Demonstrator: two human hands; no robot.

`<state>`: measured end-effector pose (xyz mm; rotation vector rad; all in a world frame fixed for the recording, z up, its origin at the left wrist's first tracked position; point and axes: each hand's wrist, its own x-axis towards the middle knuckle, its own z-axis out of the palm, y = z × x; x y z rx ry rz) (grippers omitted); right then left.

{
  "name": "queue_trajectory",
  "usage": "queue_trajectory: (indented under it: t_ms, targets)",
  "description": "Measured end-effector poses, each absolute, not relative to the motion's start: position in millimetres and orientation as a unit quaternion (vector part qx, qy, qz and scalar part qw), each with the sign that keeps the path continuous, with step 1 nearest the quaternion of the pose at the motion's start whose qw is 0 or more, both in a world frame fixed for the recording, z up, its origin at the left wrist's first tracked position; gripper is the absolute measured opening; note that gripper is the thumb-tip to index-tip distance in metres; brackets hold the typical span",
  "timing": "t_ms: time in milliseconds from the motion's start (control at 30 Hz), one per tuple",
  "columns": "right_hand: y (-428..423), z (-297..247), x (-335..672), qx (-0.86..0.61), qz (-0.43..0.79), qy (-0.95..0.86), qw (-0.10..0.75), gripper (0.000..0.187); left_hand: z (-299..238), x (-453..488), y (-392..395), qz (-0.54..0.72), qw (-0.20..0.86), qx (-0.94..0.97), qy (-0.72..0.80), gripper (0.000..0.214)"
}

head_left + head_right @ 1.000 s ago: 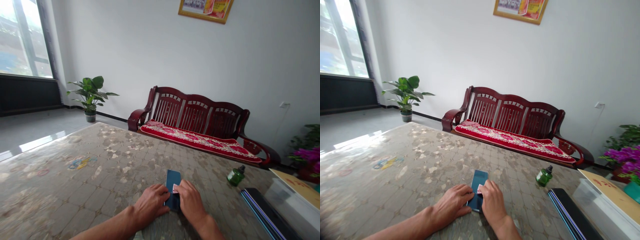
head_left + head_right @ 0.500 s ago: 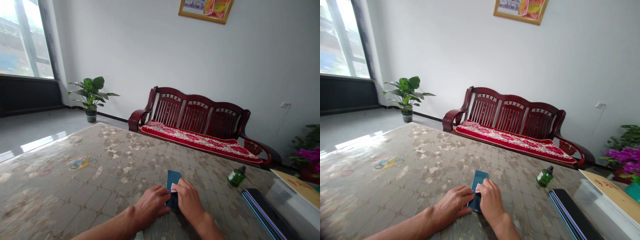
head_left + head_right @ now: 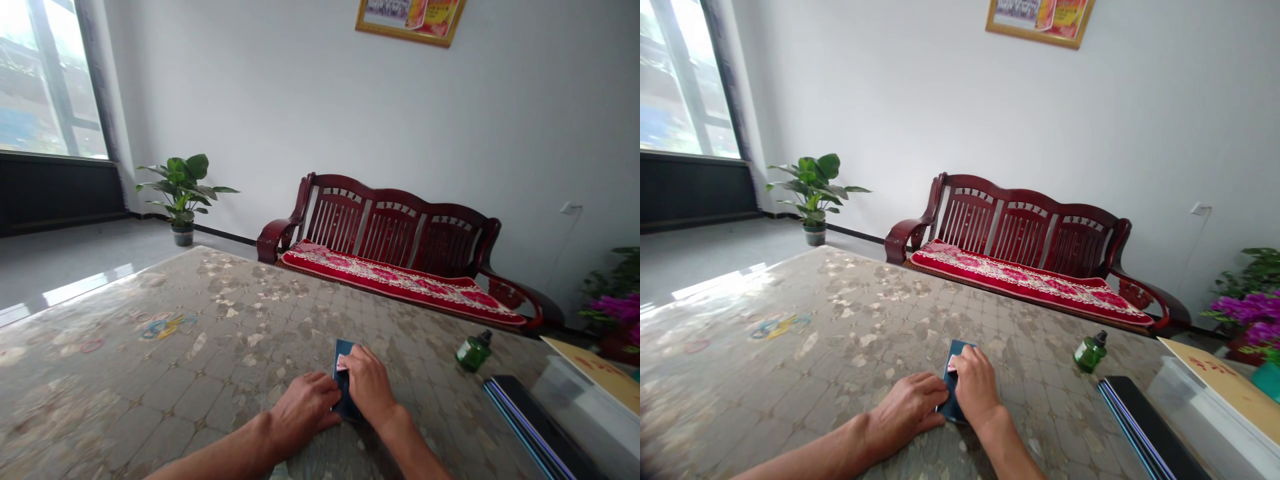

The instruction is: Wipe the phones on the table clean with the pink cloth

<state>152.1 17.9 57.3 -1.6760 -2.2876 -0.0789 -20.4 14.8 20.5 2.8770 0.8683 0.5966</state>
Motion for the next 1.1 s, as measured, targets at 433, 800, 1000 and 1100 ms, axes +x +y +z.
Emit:
queue_trajectory:
  t_ms: [433,800,1000,1100]
  targets:
    - [25.5,53.7,156.2,-0.608,-0.018,-0.775,0.172,0.028,18.9,-21.3,14.1,0.210,0.036,0.935,0.285,0.025]
    - [-20.1,64.3,172.5,-0.574,0.007,-0.806,0.145,0.034,26.4,-21.9,11.2,0.198,0.056,0.933,0.295,0.021]
    - [9.2,60.4,175.3,-0.625,-0.024,-0.766,0.147,0.031,28.8,-22.9,11.2,0.190,0.060,0.935,0.292,0.021]
    - [20.5,60.2,173.9,-0.636,-0.026,-0.757,0.147,0.029,26.7,-22.9,12.2,0.193,0.061,0.935,0.291,0.020]
